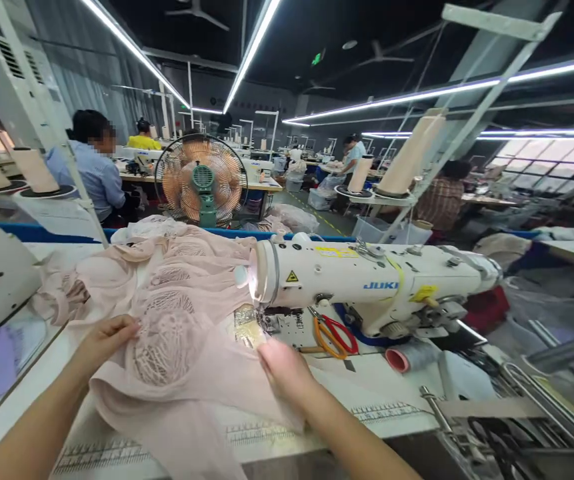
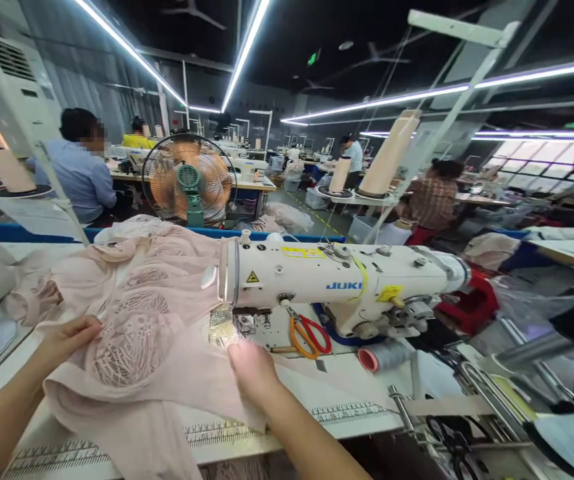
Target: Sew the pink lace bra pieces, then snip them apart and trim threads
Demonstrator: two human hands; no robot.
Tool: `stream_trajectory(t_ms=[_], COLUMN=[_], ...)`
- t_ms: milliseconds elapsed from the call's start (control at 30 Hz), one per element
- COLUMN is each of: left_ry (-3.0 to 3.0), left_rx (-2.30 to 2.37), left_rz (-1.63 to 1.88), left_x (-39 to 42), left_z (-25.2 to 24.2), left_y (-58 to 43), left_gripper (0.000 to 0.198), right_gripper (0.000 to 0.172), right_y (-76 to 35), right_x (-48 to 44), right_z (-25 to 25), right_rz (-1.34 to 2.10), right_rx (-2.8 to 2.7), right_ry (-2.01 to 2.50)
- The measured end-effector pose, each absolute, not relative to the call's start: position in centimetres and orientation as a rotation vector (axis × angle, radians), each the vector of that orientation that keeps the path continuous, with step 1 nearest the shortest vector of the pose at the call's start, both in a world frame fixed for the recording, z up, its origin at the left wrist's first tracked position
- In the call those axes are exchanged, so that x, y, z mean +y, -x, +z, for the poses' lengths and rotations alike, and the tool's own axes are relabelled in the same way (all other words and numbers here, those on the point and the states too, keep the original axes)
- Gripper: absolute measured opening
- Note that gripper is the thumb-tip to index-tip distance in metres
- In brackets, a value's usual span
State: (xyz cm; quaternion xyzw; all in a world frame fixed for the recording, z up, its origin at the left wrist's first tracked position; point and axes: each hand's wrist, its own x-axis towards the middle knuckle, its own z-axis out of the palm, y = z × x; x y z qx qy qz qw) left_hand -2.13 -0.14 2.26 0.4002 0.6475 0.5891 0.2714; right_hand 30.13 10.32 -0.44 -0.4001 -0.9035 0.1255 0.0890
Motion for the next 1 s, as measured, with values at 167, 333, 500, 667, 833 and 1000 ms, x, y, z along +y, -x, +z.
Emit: stream_trajectory(t_ms=[167, 333, 500, 667, 833, 1000], left_ry=[-1.732, -2.303, -2.46, -2.48, -2.416, -2.424], left_rx=[2.439, 2.019, 1.496, 1.582, 1.898, 2.008], left_rz=[1.048, 0.991, 0.547, 0.164, 0.112, -0.042], left_x=[1.3, 2.5, 5.1, 5.6, 5.7, 6.9], left_z=[4.4, 2.4, -2.8, -3.4, -1.4, -0.9], left_y=[5.7, -5.7, -14.4, -13.5, -14.8, -16.1], left_gripper=[0.017, 0.022, 0.049, 0.054, 0.051, 0.051], right_gripper=[0.024, 0.022, 0.027, 0.034, 0.038, 0.035], right_y=[-27.5, -27.3, -29.8, -34.9, -36.9, -36.0], right_x=[10.9, 10.9, 9.3, 7.1, 6.5, 7.0], right_z=[-2.3, -3.4, -3.6, -5.8, -8.4, -8.4], right_rz=[0.138, 0.063, 0.073, 0.068, 0.025, -0.059], right_rx=[-2.573, -2.572, -2.654, -2.652, -2.629, -2.574], right_ry=[1.281, 1.312, 1.11, 0.717, 0.657, 0.567])
